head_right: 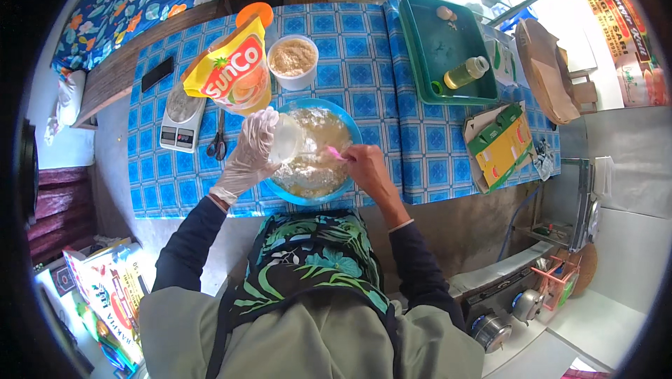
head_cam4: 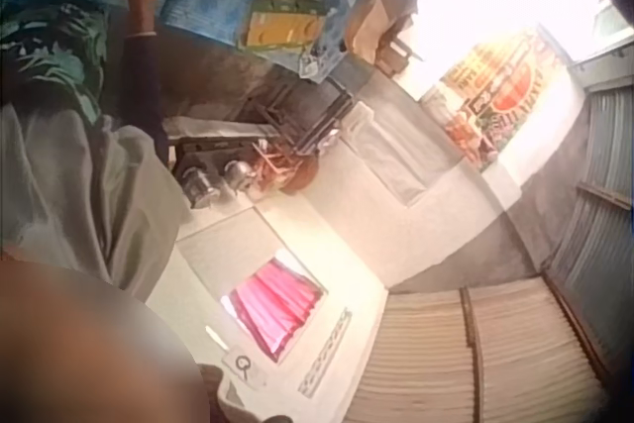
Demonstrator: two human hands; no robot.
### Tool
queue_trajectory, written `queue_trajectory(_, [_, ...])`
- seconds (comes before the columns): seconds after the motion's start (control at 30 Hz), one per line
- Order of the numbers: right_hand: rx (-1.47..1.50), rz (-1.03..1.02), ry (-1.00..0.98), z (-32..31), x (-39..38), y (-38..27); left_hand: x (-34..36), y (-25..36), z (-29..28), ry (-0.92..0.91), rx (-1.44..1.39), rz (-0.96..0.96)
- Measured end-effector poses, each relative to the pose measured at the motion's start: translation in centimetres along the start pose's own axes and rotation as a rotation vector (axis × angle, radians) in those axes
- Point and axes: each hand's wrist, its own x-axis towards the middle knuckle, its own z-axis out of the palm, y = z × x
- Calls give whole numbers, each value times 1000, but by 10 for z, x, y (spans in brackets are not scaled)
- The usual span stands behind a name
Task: The person adds water and oil into a bowl containing white flour and mixes them together by hand.
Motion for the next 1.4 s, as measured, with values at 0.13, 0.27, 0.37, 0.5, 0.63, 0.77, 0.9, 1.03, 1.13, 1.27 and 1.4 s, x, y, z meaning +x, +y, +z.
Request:
queue_trajectory(0.13, [-417,-66,-54,-4,6,-12,2,-2,4,27,60,-7])
queue_trajectory(0.27, [-530,-134,-153,-18,10,-19,-2,3,10,197,-310,-139])
queue_trajectory(0.37, [-585,-183,-124,-37,15,-41,-15,4,27,328,-425,-235])
queue_trajectory(0.5, [-709,-305,-146,-43,28,-57,-25,9,37,429,-585,-305])
queue_trajectory(0.63, [-779,-519,-8,-15,60,-38,-36,0,44,503,-623,-243])
queue_trajectory(0.77, [-815,-444,-114,12,89,-15,-46,-4,37,481,-580,-257])
queue_trajectory(0.9, [-464,-22,-278,15,100,-9,-56,-11,32,442,-558,-297])
queue_trajectory(1.03, [-429,82,-311,35,83,15,-59,-17,26,463,-551,-256])
queue_trajectory(1.13, [-367,210,-339,42,63,5,-59,-20,24,433,-570,-276])
queue_trajectory(1.27, [-307,85,-332,29,40,-39,-57,-27,19,424,-568,-249])
queue_trajectory(1.4, [-523,-35,-246,17,0,-89,-54,-28,12,366,-576,-232])
